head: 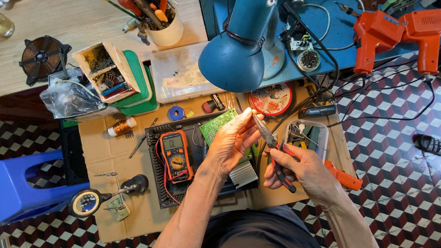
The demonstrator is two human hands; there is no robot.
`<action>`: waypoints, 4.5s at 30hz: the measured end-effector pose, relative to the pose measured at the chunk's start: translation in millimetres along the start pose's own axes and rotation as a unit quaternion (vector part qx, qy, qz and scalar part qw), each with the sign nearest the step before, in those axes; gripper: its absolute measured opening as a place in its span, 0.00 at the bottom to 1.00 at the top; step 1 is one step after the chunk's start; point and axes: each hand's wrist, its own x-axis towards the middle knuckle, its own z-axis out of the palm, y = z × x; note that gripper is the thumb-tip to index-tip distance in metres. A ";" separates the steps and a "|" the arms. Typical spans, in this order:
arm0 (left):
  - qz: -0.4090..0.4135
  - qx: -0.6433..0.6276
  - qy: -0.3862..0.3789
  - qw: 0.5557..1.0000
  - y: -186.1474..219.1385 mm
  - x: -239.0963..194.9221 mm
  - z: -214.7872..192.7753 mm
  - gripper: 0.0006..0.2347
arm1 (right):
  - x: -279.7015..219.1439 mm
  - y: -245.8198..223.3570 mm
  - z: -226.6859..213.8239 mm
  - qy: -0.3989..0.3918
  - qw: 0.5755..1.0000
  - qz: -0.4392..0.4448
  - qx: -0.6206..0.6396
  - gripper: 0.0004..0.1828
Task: The person uses pliers to trim excess wire leads from a green circuit board. They then flip the board over and visually inspect both sides under a work lamp.
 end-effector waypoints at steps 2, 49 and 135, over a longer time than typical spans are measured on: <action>0.008 0.012 -0.011 1.000 0.8 -0.3 -0.2 0.13 | -0.2 0.4 -0.5 0.002 1.000 0.002 0.003 0.19; 0.003 0.042 -0.008 0.999 6.5 -5.9 1.4 0.13 | -0.2 5.7 -10.7 -0.016 1.000 0.000 0.011 0.21; 0.391 0.642 -0.067 0.656 -129.4 -99.9 53.6 0.15 | -87.0 118.8 14.1 0.201 0.855 -0.238 0.415 0.12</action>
